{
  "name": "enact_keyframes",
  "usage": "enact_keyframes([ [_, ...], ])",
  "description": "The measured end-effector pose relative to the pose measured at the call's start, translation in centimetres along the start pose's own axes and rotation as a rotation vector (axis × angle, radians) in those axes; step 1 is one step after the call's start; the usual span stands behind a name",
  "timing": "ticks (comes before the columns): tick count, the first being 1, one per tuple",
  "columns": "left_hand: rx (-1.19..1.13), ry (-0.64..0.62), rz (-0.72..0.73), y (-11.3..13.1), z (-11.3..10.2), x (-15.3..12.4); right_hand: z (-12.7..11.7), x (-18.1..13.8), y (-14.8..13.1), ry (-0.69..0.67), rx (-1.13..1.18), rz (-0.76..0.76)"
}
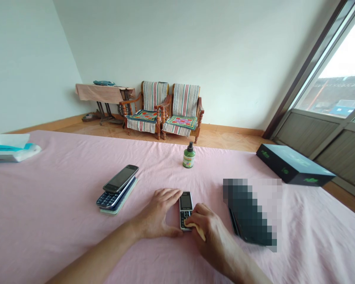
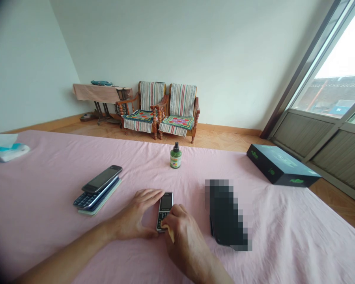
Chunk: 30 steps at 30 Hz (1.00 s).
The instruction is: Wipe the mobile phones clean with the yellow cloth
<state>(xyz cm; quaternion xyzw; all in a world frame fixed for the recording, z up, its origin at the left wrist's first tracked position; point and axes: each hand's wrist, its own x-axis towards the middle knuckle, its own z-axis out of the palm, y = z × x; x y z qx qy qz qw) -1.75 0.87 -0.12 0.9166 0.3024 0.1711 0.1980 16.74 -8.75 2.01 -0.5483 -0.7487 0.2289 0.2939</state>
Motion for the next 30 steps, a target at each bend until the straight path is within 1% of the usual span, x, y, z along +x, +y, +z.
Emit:
enact_keyframes([
  [5,0.005,0.008,-0.005,0.1,-0.1,0.0,0.1,0.0,-0.1,-0.023,-0.008,-0.079],
  [10,-0.001,0.002,0.001,0.2,-0.1,0.0,0.0,0.1,0.3,0.006,-0.004,-0.031],
  [15,0.014,0.016,0.003,0.2,0.0,0.0,0.5,0.2,0.1,-0.025,-0.03,-0.104],
  [22,0.018,0.001,0.014,-0.2,0.0,-0.1,-0.2,-0.3,0.7,0.043,-0.014,-0.013],
  [30,0.017,0.002,0.006,0.3,-0.2,0.1,-0.1,-0.3,1.0,0.055,-0.002,-0.012],
])
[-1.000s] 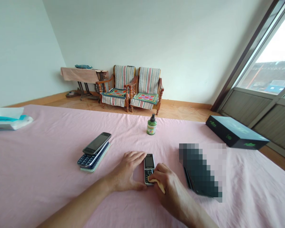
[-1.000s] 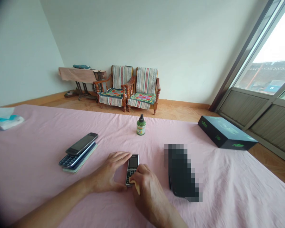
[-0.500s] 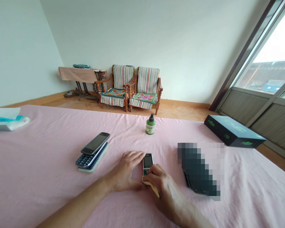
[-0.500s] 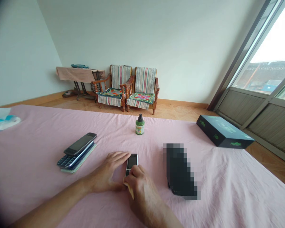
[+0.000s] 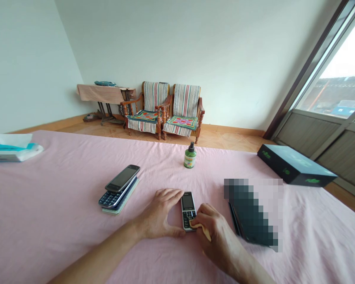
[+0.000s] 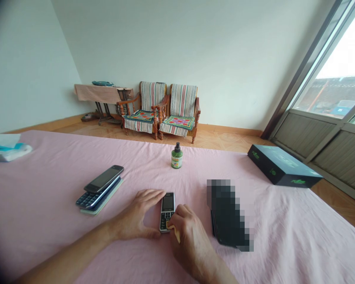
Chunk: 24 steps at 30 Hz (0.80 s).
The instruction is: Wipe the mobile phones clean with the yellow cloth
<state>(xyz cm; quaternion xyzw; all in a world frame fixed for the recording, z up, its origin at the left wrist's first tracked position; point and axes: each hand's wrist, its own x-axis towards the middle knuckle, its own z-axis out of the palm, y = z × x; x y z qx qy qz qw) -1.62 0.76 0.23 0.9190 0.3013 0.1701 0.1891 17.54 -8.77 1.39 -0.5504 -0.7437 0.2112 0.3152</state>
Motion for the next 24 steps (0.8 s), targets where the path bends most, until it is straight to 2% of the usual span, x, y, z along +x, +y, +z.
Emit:
enact_keyframes([
  [8,0.028,0.071,-0.012,0.6,0.7,0.1,-0.4,-0.2,0.2,-0.021,-0.015,0.008],
  [15,0.044,0.027,-0.013,0.5,0.6,-0.1,-1.0,-0.3,1.2,-0.031,-0.102,0.041],
  [21,0.025,0.033,0.016,0.3,0.4,0.0,-1.0,-0.4,0.8,0.079,-0.041,0.002],
  [24,0.02,0.031,0.013,0.3,0.4,0.0,-0.9,-0.5,0.9,0.067,0.01,-0.019],
])
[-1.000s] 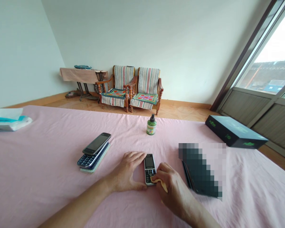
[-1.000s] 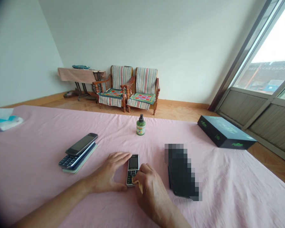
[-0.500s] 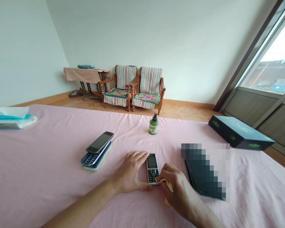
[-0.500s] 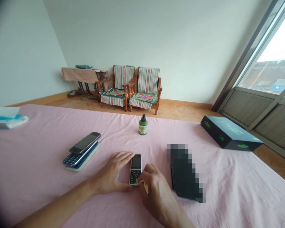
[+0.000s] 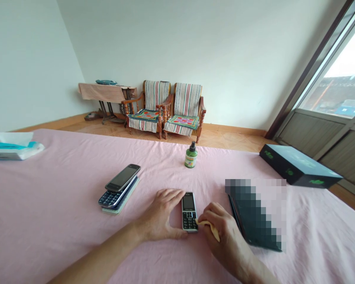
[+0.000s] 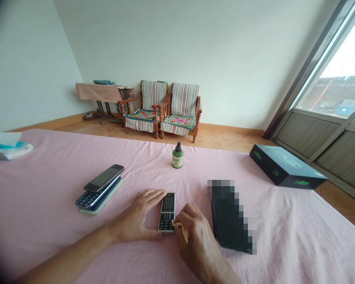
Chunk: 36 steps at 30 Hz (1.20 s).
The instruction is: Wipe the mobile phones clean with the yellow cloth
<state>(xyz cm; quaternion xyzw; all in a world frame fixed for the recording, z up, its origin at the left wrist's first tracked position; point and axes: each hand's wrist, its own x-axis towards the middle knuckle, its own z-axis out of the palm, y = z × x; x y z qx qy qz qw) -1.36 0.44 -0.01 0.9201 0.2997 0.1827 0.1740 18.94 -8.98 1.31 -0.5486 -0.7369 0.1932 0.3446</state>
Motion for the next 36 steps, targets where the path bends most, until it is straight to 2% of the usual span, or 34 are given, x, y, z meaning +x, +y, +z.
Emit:
enact_keyframes([
  [10,0.0,0.006,-0.016,0.2,-0.1,0.0,0.6,0.2,-1.0,-0.116,-0.037,0.032],
  [16,-0.006,-0.001,-0.008,0.3,-0.1,0.1,0.1,0.1,-0.9,-0.097,-0.054,0.067],
  [22,-0.008,0.0,-0.027,0.3,-0.1,0.0,0.5,0.4,-1.6,-0.144,-0.067,0.021],
  [36,-0.026,-0.006,-0.035,0.3,-0.1,0.0,0.5,0.5,-1.9,-0.116,-0.053,0.031],
])
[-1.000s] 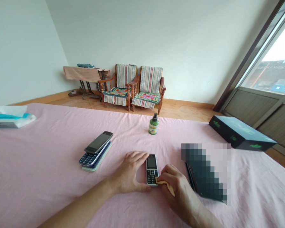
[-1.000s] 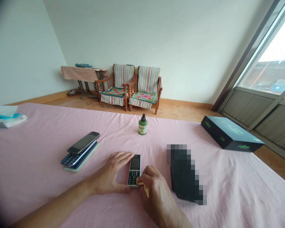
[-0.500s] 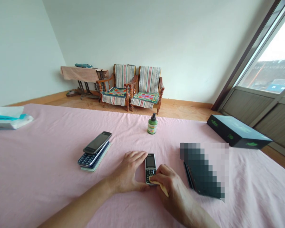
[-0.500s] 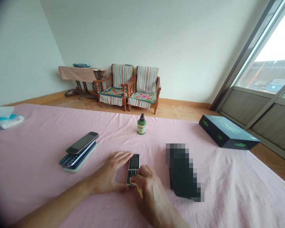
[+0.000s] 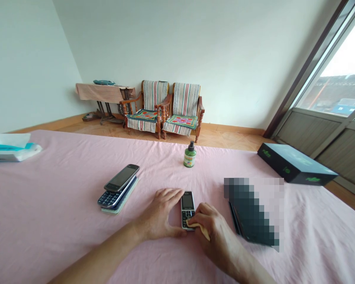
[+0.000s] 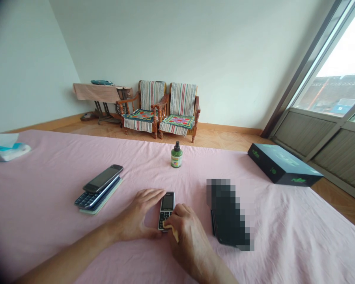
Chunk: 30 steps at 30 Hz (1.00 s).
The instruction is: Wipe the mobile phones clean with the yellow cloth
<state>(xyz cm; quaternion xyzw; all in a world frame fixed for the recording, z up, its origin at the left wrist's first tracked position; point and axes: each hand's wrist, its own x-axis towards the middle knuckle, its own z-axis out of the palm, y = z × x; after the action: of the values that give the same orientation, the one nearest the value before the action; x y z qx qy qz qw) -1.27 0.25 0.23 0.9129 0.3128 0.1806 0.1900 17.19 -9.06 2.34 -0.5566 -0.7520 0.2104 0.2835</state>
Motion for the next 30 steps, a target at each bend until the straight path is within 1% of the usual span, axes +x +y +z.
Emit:
enact_keyframes([
  [2,0.0,-0.005,-0.004,0.0,0.0,0.0,0.0,0.0,0.0,0.005,0.005,0.005],
  [7,0.006,0.005,-0.004,-0.2,0.2,0.0,0.2,0.3,-0.3,-0.053,-0.002,-0.034],
  [12,-0.002,-0.004,-0.01,0.0,0.0,0.0,0.1,0.4,-0.1,-0.013,0.005,-0.021],
  [19,-0.007,0.014,0.007,-0.2,0.2,0.0,0.7,0.4,-0.5,-0.049,-0.023,-0.066],
  [30,0.016,-0.01,0.022,-0.4,0.1,-0.1,-1.1,0.0,1.5,0.093,-0.042,0.015],
])
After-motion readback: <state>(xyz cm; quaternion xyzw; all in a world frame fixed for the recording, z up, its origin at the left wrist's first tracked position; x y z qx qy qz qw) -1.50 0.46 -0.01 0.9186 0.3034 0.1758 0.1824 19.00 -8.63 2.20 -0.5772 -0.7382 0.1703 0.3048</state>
